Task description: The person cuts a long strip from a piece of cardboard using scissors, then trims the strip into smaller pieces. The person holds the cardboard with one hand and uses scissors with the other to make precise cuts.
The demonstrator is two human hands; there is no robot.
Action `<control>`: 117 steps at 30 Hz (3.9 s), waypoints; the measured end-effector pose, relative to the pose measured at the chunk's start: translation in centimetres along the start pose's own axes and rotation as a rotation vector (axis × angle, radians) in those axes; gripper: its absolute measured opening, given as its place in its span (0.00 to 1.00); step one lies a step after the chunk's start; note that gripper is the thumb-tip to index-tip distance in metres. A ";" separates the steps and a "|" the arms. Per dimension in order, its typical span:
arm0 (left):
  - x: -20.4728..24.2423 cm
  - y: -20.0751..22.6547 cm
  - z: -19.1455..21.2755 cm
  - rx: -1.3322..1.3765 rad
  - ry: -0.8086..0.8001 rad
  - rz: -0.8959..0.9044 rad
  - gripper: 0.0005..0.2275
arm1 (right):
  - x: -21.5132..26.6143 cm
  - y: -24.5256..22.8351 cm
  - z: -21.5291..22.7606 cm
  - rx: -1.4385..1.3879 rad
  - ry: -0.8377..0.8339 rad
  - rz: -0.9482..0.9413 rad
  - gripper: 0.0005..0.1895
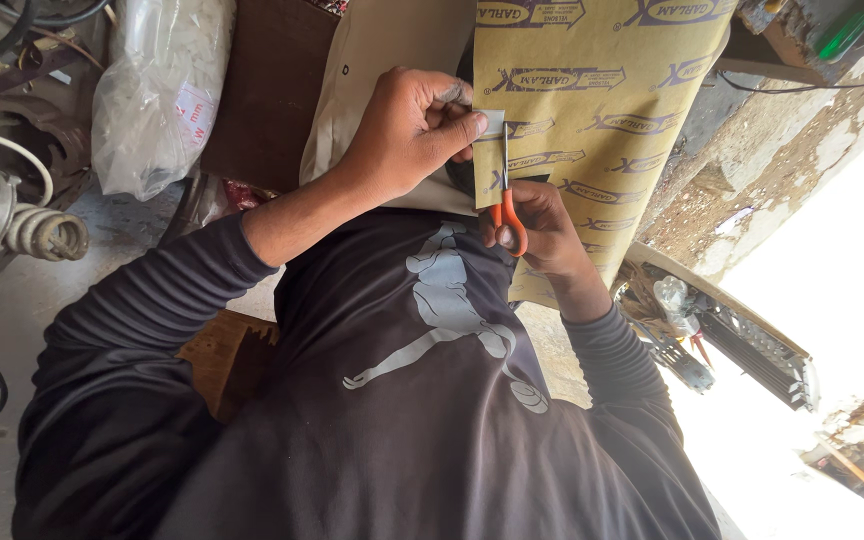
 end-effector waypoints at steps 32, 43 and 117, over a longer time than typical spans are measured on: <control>-0.1 0.0 -0.1 0.250 0.094 0.134 0.04 | -2.2 -3.4 -1.5 0.111 0.042 -0.038 0.15; 0.0 0.6 -0.1 0.319 0.096 0.202 0.04 | -2.5 -10.9 -2.6 0.051 -0.133 -0.369 0.21; -0.5 2.2 2.0 0.234 0.174 -0.011 0.04 | -4.9 -11.1 -3.1 0.188 0.049 -0.263 0.16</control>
Point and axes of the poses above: each hand's wrist, its own x-axis away from the middle knuckle, its own z-axis out of the back of the hand, y = z × x, the point moved 2 cm from there along -x, towards the middle knuckle, and after that the axes turned 14 degrees about -y, right-handed, at the moved point
